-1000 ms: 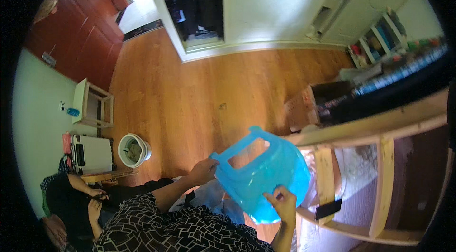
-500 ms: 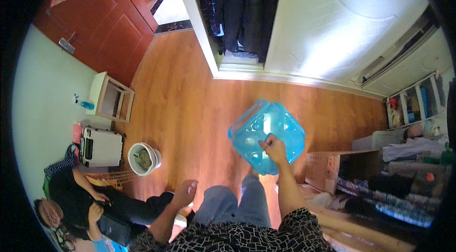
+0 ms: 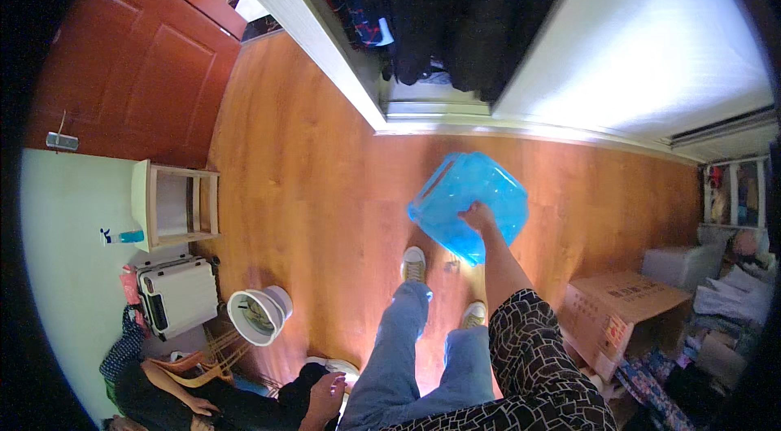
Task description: The person sits on the floor in front of a bed and folds various pieces of clothing, including shirts and pants, by hand. After folding the items, the person stands up, walks to a closet, and places the folded clothes onto a shelf.
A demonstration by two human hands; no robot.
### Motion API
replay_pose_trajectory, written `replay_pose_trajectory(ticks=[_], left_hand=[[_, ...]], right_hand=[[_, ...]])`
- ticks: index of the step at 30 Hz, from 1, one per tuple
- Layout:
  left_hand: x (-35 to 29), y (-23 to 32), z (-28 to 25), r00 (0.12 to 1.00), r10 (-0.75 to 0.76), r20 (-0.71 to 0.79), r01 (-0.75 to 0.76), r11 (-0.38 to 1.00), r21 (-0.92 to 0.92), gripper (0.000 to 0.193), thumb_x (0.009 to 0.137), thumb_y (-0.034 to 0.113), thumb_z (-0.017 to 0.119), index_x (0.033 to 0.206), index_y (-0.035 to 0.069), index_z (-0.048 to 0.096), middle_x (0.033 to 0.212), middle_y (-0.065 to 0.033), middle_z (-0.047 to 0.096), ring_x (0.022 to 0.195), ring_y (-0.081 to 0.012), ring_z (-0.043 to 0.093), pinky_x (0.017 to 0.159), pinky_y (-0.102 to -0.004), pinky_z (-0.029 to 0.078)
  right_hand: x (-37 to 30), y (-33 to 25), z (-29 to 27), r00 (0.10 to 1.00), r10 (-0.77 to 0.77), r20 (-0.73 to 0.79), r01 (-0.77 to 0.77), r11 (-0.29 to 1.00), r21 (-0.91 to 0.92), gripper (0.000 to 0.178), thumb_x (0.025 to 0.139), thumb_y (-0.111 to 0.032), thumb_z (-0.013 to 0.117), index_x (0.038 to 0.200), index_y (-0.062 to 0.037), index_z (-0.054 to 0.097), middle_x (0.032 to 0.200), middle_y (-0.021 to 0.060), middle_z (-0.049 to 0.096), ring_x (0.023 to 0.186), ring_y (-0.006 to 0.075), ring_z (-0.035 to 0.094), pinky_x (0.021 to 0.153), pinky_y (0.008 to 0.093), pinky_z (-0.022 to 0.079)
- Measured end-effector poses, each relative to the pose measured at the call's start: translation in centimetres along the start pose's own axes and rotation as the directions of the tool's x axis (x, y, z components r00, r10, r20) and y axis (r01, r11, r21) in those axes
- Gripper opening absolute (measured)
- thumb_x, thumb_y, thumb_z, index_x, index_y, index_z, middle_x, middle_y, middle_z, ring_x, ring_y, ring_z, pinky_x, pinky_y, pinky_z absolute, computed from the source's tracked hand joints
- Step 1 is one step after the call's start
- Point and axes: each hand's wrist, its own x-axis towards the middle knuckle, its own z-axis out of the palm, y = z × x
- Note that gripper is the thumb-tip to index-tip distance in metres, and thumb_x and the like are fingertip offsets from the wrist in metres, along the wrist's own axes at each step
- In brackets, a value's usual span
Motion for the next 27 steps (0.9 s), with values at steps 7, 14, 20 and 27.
replay_pose_trajectory(ticks=[7, 14, 20, 27], left_hand=[[6.1, -1.1, -6.8, 0.997, -0.08, -0.017, 0.077, 0.986, -0.148, 0.021, 0.091, 0.017, 0.057, 0.104, 0.001, 0.062, 0.096, -0.0161, 0.066, 0.084, -0.0229, 0.068, 0.071, -0.0338, 0.056], [17.0, 1.6, -15.8, 0.992, 0.124, 0.031, 0.017, 0.111, -0.994, 0.033, 0.091, 0.011, 0.057, 0.122, 0.0, 0.051, 0.106, -0.0117, 0.06, 0.094, -0.0187, 0.06, 0.083, -0.0335, 0.05], [17.6, 33.7, -33.2, 0.531, 0.63, -0.566, -0.734, 0.676, 0.063, 0.073, 0.087, 0.01, 0.058, 0.147, 0.0, 0.017, 0.151, -0.0183, 0.024, 0.139, -0.0292, 0.025, 0.112, -0.0381, 0.022], [15.6, 58.8, -46.0, -0.198, 0.527, -0.826, -0.918, 0.196, 0.345, 0.094, 0.076, 0.017, 0.071, 0.147, 0.001, 0.011, 0.145, -0.0241, 0.03, 0.131, -0.0348, 0.036, 0.108, -0.041, 0.031]], right_hand=[[4.9, -4.6, 1.9, 0.975, 0.114, 0.191, -0.162, 0.951, 0.262, 0.046, 0.068, -0.029, 0.079, 0.1, -0.0013, 0.061, 0.094, 0.0137, 0.067, 0.086, 0.0273, 0.063, 0.078, 0.0375, 0.051], [0.3, -11.0, -9.2, 0.974, -0.013, -0.228, 0.059, 0.979, 0.195, 0.052, 0.071, -0.03, 0.077, 0.11, -0.0021, 0.058, 0.107, 0.0161, 0.064, 0.1, 0.028, 0.06, 0.087, 0.0388, 0.047], [-9.6, -30.2, -41.8, 0.27, -0.2, -0.942, 0.458, 0.887, -0.057, 0.091, 0.079, -0.038, 0.073, 0.141, 0.007, 0.025, 0.147, 0.0277, 0.025, 0.137, 0.0379, 0.024, 0.112, 0.0441, 0.021], [-17.0, -46.6, -60.7, -0.23, -0.245, -0.942, 0.218, 0.93, -0.296, 0.107, 0.072, -0.027, 0.079, 0.144, 0.0026, 0.006, 0.149, 0.032, 0.007, 0.137, 0.0501, 0.01, 0.107, 0.0612, 0.019]])
